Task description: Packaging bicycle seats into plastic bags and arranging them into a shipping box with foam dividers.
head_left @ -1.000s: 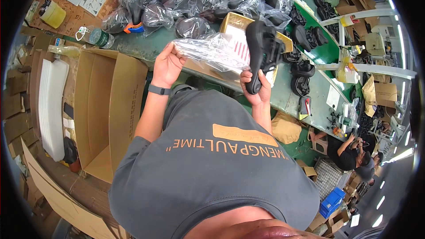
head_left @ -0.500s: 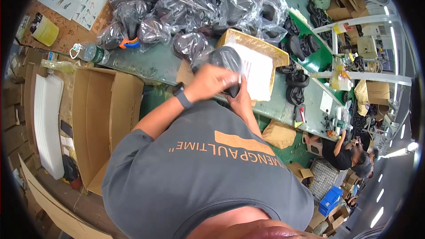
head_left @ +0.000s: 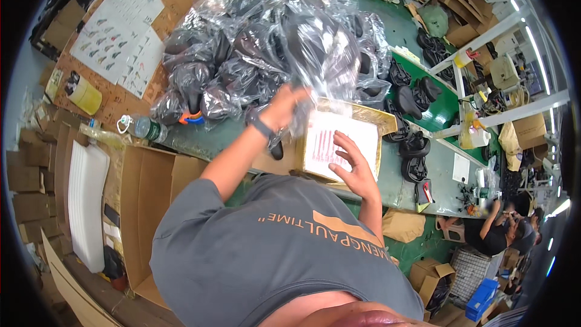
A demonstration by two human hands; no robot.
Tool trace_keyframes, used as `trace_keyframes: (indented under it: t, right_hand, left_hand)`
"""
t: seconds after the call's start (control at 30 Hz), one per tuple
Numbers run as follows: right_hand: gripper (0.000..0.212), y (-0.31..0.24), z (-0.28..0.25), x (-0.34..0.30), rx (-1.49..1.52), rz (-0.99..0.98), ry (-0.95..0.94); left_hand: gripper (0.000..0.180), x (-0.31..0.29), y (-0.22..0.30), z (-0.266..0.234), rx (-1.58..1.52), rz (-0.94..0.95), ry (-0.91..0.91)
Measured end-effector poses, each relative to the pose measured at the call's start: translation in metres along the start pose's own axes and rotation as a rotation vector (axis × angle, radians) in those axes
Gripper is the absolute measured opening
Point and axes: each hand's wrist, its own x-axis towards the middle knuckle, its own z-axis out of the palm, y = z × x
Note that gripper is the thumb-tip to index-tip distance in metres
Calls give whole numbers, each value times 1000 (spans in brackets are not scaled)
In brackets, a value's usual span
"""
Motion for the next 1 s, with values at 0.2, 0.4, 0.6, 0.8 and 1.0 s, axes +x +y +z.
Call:
trace_keyframes:
  t: [0.2,0.4,0.6,0.8,1.0]
  right_hand:
    - [67,70,-67,-59,388,262,421]
    - [71,200,-131,-146,174,547,495]
    - [76,301,-264,-177,36,636,494]
    - [60,357,-430,-95,-607,371,722]
    - [58,399,-502,37,-525,240,584]
  left_hand:
    - [33,197,35,-101,-683,157,448]
    - [19,148,-114,-100,137,56,657]
    - [33,-12,-223,102,1218,-113,266]
    - [36,-9,-285,189,1144,-457,-264]
    - [41,-4,-290,226,1350,-389,118]
